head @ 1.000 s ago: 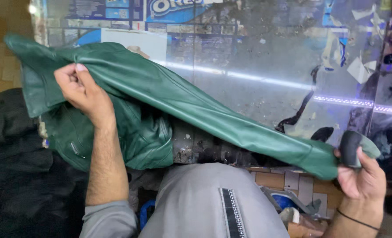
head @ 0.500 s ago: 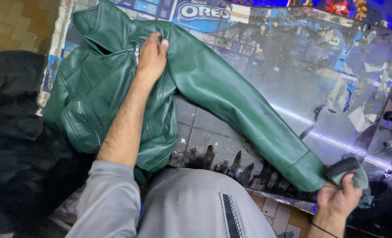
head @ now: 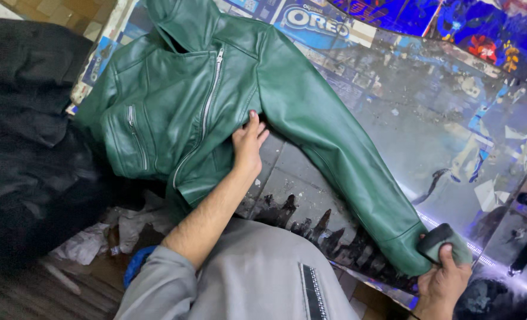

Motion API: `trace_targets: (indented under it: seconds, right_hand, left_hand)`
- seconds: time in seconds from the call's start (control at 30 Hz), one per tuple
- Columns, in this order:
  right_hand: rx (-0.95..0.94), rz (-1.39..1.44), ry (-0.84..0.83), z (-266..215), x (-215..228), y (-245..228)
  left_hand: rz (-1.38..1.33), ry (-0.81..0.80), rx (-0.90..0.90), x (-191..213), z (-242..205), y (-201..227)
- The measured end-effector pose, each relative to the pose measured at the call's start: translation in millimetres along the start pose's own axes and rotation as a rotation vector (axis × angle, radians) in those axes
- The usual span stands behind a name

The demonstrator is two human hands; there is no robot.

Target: The person wipes the surface of a green leather jacket with a cloth, focusing on the sleeves and cuffs. They repeatedly rub the fabric to remove dirt or polish the material, adjusting the jacket's position on the workbench as needed.

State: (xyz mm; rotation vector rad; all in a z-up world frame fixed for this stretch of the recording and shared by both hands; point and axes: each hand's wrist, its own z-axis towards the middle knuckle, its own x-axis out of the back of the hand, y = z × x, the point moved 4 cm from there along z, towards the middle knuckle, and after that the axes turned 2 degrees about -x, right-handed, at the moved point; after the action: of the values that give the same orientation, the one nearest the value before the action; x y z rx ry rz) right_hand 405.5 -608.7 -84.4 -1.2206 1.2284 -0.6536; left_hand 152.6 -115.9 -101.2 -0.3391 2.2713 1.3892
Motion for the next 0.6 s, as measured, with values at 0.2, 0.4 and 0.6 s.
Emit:
trace_targets:
  seconds: [0.2,0.4,0.6]
  right_hand:
    - [0.032,-0.027,0.016,3,-7,-10]
    - [0.01,-0.007,0.039,-14,-22,19]
    - [0.257,-0.058,0.15,-49,-25,-2]
  left_hand:
    - [0.4,0.163,-0.543,-20,6,42]
    - [1.065,0.11,-0.899,15,41,49]
    - [0.697,-0.009,-0.329,20,-19,26]
